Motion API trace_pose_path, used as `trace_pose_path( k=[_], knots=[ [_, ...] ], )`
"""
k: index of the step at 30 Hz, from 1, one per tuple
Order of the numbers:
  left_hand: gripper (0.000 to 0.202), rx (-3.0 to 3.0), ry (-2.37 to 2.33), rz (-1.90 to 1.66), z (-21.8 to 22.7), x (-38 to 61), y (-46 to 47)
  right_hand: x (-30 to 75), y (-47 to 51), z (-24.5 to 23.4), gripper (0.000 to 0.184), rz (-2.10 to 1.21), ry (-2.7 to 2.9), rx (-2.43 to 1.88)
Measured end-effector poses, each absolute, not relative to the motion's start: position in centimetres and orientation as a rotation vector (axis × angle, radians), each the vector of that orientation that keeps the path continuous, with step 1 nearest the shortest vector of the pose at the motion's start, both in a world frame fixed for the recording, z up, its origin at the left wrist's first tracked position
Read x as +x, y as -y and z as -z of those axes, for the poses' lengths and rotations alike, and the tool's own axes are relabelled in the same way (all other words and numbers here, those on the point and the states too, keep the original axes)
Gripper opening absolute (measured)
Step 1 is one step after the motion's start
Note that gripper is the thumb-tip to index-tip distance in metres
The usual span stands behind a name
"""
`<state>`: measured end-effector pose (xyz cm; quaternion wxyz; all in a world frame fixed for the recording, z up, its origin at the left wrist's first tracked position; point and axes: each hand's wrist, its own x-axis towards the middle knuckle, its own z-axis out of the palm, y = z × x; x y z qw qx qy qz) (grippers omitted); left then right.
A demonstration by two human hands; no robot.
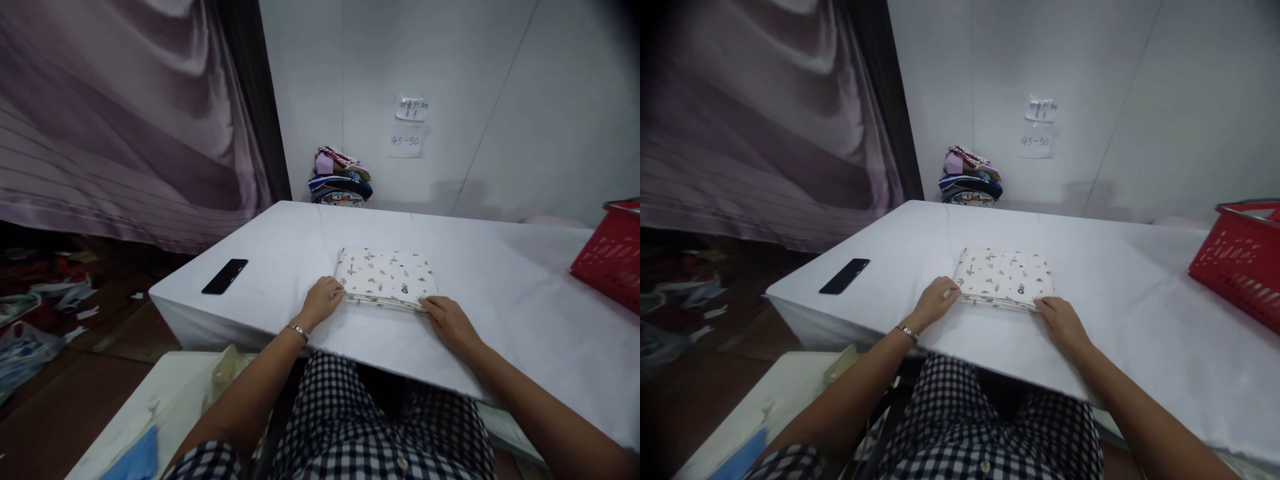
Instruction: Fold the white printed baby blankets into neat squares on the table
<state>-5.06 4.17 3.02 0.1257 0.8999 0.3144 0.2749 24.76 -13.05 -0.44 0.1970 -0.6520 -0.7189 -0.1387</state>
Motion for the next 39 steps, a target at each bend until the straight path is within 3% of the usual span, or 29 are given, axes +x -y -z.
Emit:
trace_pose_path(
  k=[5,11,17,24,28,32,39],
  knots=[
    [0.026,2.711,-0.91,-0.931,-3.4,-3.0,-3.4,24.4,13.3,0.0,0.037,0.387,2.027,-1.877],
    [0.049,2.994,-0.738,-0.506,-0.7,-1.2,-1.9,21.9,12.5,-0.8,0.044,0.464,2.014,-1.912],
    [0.047,3.033,-0.717,-0.553,-0.1,-1.8,-1.6,16.6,7.8,-1.6,0.058,0.322,2.135,-1.789],
    [0.031,2.871,-0.753,-0.507,-2.7,-0.9,-2.8,15.6,6.4,1.1,0.062,0.155,2.171,-1.832],
    [0.033,2.859,-0.859,-0.594,-3.7,1.5,-4.6,15.4,6.7,1.1,0.064,0.12,2.139,-1.844],
    [0.041,2.937,-0.928,-0.51,-1.9,2.5,-5.3,16.4,6.9,-0.7,0.063,-0.086,2.128,-1.853],
    [0.048,2.934,-1.009,-0.387,-0.5,2.3,-4.9,22.2,7.7,-0.9,0.073,-0.102,1.818,-2.256]
  ],
)
